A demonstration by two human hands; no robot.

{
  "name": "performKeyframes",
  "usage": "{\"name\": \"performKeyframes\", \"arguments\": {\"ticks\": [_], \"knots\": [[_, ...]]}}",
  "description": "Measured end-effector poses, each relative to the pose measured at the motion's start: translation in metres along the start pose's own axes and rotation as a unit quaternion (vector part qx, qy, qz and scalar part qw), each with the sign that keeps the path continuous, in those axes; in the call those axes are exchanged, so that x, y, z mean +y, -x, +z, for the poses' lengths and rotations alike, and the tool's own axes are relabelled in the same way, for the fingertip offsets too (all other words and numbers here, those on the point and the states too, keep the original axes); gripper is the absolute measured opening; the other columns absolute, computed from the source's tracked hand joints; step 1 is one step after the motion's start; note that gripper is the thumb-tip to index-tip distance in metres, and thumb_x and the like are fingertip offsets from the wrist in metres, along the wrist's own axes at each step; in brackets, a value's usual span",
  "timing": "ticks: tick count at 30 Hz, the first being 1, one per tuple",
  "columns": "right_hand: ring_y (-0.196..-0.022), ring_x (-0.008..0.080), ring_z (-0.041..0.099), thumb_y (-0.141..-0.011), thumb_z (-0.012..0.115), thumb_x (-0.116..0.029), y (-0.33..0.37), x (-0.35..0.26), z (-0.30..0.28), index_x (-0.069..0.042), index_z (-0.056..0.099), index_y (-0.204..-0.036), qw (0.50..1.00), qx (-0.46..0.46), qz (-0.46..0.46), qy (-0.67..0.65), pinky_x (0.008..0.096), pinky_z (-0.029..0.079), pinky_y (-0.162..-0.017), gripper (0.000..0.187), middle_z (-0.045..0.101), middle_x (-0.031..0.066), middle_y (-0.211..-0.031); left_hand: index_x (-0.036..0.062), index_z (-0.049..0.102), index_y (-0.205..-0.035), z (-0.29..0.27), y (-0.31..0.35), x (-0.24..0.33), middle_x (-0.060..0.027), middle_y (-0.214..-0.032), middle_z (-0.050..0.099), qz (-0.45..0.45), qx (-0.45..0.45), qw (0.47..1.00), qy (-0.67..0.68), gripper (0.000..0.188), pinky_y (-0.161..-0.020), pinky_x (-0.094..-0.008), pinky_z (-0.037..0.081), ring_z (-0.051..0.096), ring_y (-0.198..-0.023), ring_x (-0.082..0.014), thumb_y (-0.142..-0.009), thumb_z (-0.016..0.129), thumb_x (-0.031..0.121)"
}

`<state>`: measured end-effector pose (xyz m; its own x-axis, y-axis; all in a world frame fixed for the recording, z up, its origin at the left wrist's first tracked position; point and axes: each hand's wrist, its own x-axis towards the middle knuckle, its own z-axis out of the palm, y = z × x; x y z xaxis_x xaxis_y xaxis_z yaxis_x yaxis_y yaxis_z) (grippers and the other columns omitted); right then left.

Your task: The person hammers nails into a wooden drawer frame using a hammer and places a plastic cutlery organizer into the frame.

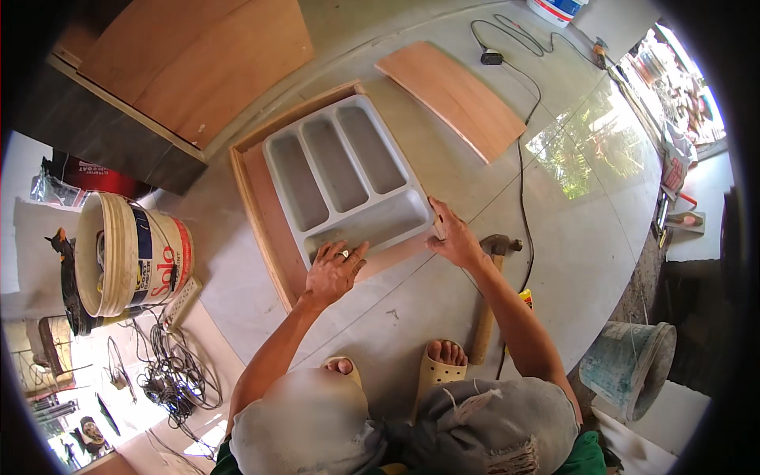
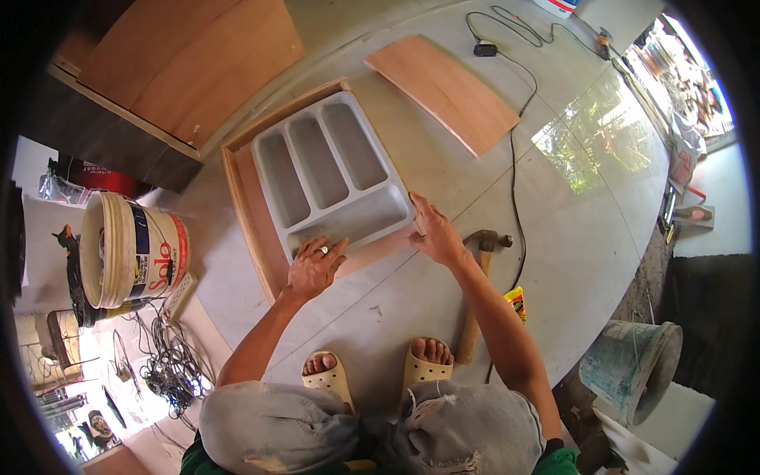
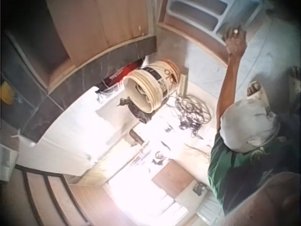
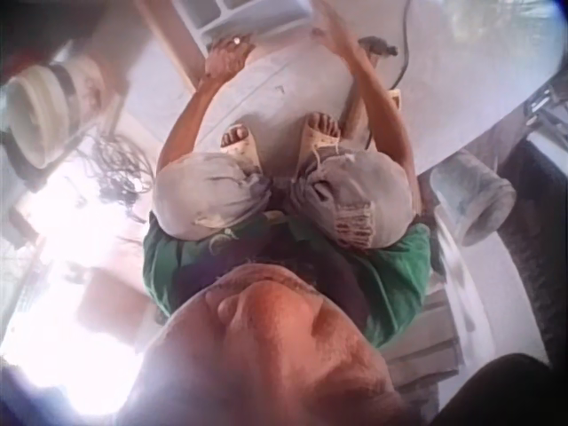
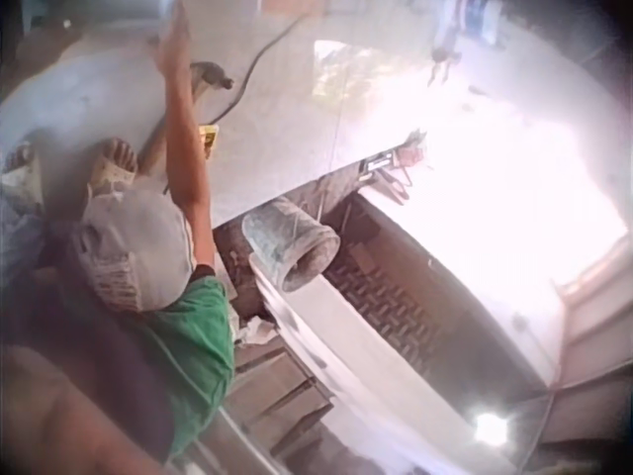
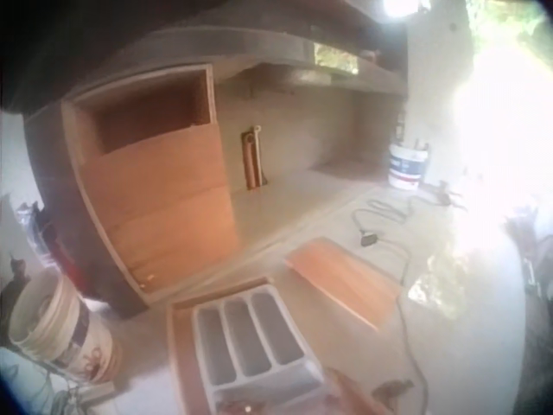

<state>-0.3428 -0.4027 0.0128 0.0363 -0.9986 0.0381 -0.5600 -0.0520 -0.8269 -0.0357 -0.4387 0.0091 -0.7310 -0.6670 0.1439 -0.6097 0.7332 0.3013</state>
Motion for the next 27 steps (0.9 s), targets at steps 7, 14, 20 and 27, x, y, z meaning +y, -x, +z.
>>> {"name": "performKeyframes", "arguments": {"ticks": [7,14,20,27], "knots": [[-0.122,0.0418,0.050,-0.069,0.069,0.001,-0.002,-0.006,0.008,-0.004,0.034,-0.142,0.998,-0.010,0.062,-0.026,0.0414,0.043,-0.100,0.080,0.052,0.0244,-0.131,0.0101,0.061,-0.126,-0.002,-0.013,-0.025,-0.0111,-0.090,0.069,-0.021,0.012,1.000,-0.001,0.039,-0.095,-0.0439,0.041,0.057,-0.105,-0.0289,-0.089,0.062,0.022],[-0.122,0.0366,0.052,-0.071,0.068,-0.001,-0.001,0.004,0.005,-0.005,0.036,-0.142,0.999,0.014,0.036,0.011,0.0382,0.043,-0.100,0.078,0.052,0.0211,-0.132,0.0096,0.064,-0.124,0.002,-0.023,-0.026,-0.0102,-0.085,0.069,-0.001,0.047,0.998,0.040,0.038,-0.096,-0.0419,0.040,0.057,-0.105,-0.0271,-0.087,0.064,0.022],[-0.125,0.0381,0.048,-0.071,0.065,0.002,-0.003,0.003,0.014,-0.005,0.037,-0.142,0.999,0.025,0.041,-0.021,0.0386,0.040,-0.103,0.077,0.052,0.0221,-0.133,0.0095,0.065,-0.120,0.006,-0.017,-0.028,-0.0101,-0.087,0.069,-0.033,0.060,0.997,0.044,0.035,-0.093,-0.0416,0.043,0.058,-0.104,-0.0256,-0.087,0.063,0.022],[-0.127,0.0349,0.049,-0.072,0.063,0.004,0.003,0.010,0.016,-0.005,0.038,-0.141,0.998,0.030,0.044,-0.045,0.0374,0.039,-0.105,0.074,0.051,0.0221,-0.134,0.0095,0.067,-0.117,0.007,-0.017,-0.025,-0.0101,-0.090,0.069,-0.046,0.062,0.995,0.065,0.032,-0.089,-0.0402,0.048,0.062,-0.096,-0.0241,-0.089,0.062,0.024]]}}
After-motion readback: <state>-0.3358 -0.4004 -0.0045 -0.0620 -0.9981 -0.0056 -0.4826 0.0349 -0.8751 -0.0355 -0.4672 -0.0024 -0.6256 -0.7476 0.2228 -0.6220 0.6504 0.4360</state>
